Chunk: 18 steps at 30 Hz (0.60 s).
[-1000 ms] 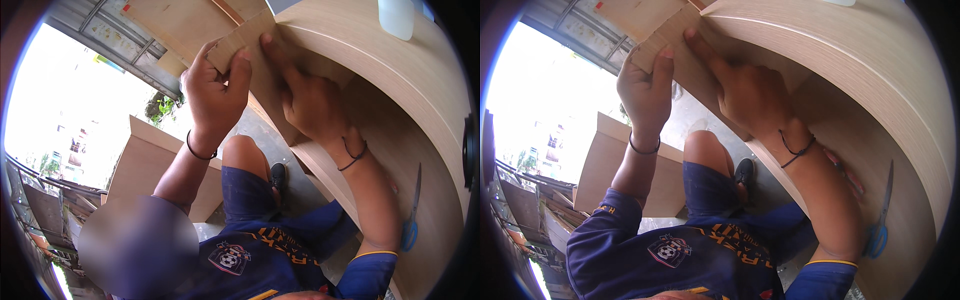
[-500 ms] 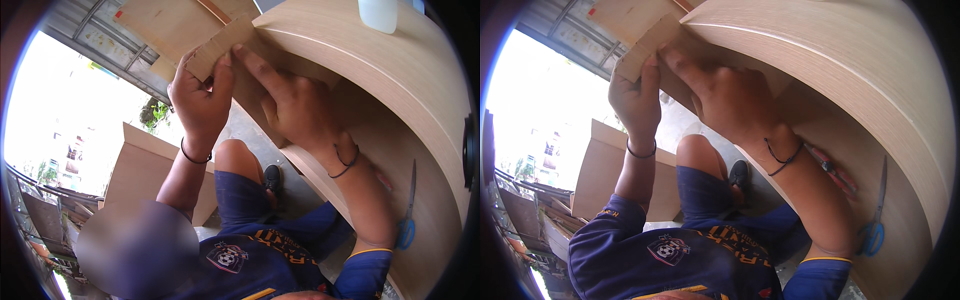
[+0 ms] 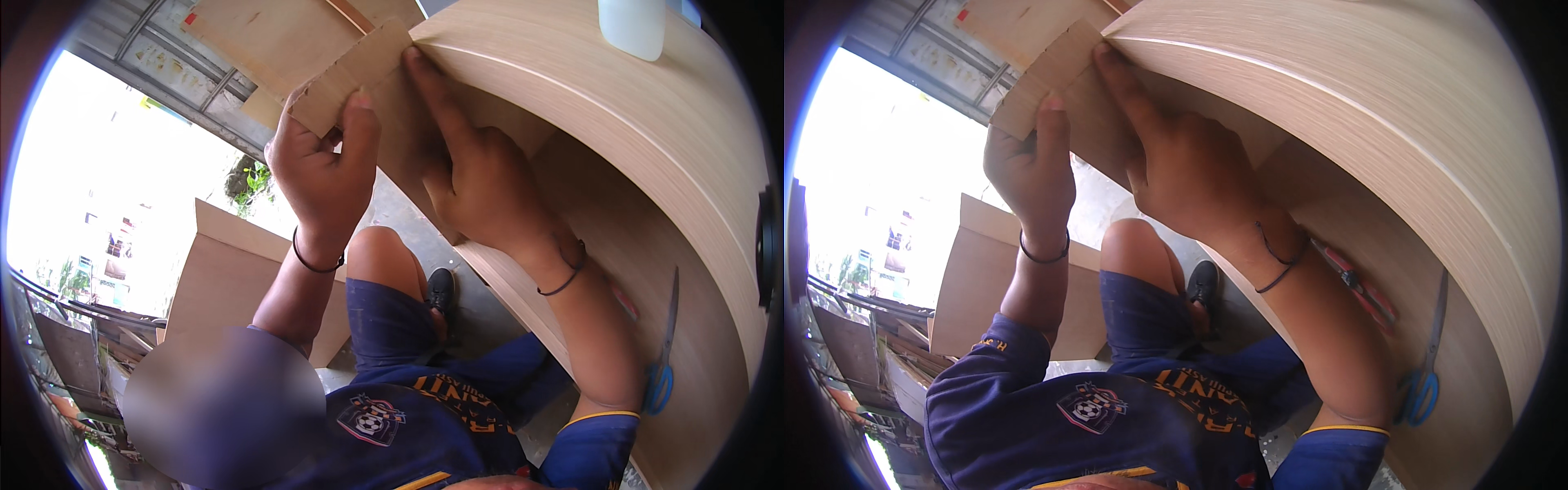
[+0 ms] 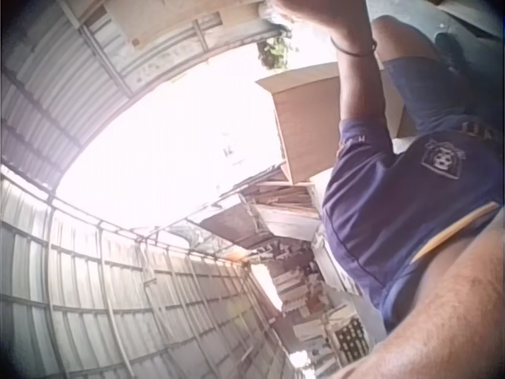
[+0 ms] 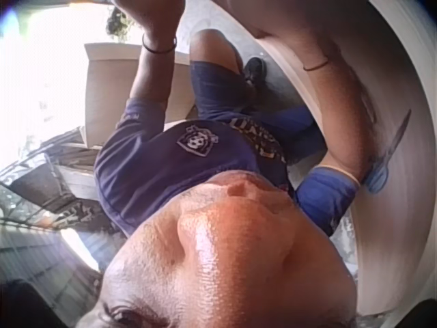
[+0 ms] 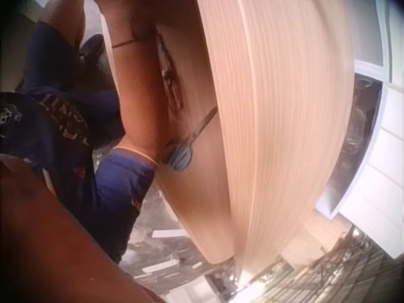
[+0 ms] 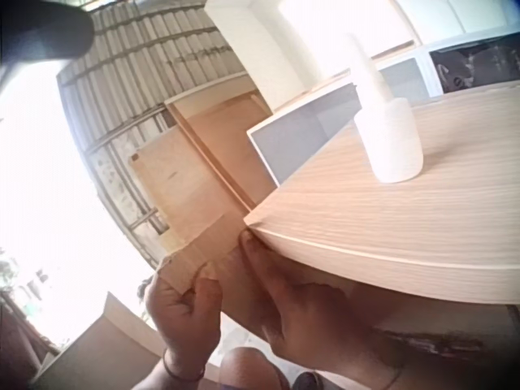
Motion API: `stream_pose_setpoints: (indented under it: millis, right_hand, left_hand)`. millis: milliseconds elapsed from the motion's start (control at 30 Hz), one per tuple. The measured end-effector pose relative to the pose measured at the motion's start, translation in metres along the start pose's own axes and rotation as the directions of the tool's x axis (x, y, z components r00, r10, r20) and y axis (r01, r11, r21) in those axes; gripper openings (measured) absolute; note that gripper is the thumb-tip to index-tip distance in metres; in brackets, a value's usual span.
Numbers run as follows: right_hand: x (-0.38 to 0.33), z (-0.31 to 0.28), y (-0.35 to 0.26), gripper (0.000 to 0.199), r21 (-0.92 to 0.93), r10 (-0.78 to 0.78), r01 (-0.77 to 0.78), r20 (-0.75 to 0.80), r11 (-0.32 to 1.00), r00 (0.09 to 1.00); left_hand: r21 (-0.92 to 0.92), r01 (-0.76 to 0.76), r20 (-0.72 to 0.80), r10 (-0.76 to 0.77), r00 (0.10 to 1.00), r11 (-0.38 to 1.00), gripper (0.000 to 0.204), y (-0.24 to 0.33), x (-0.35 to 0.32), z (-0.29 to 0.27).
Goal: The person trims the edge of a wooden cabinet with a utility knife, then applies liquid adhesive from a bottle to a small wooden strip and presses it onto the edge.
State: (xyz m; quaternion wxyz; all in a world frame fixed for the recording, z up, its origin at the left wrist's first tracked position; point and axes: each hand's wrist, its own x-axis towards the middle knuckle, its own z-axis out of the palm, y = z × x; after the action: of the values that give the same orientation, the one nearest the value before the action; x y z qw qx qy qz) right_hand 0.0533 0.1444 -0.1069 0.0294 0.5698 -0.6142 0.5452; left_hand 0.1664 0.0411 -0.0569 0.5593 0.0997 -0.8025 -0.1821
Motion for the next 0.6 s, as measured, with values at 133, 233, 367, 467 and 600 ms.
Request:
stream_pose_setpoints:
  millis: [133, 233, 367, 467, 600]
  right_hand:
    - [-0.001, -0.003, 0.006, 0.085, 0.125, -0.077, 0.081, -0.04, 0.989, 0.996]
    - [-0.001, -0.014, 0.002, 0.082, 0.073, -0.09, 0.092, -0.035, 0.993, 0.995]
    - [-0.001, -0.015, 0.004, 0.078, 0.031, -0.137, 0.14, -0.087, 0.99, 0.987]
    - [-0.001, -0.022, 0.0, 0.077, 0.061, -0.09, 0.091, -0.02, 0.994, 0.996]
    - [0.001, -0.019, 0.004, 0.076, -0.059, -0.182, 0.177, -0.102, 0.982, 0.978]
  left_hand:
    - [-0.017, 0.021, 0.009, -0.021, 1.0, 1.0, 0.017, 0.0, 0.0, 0.0]
    - [-0.138, 0.099, 0.008, -0.099, 0.995, 0.985, 0.016, 0.001, -0.001, 0.0]
    - [-0.224, 0.207, 0.022, -0.207, 0.978, 0.952, 0.016, 0.001, -0.003, 0.002]
    - [-0.194, 0.214, 0.048, -0.208, 0.977, 0.957, 0.018, 0.001, -0.009, 0.004]
    - [-0.346, 0.214, 0.005, -0.226, 0.974, 0.913, 0.01, 0.009, -0.007, 0.015]
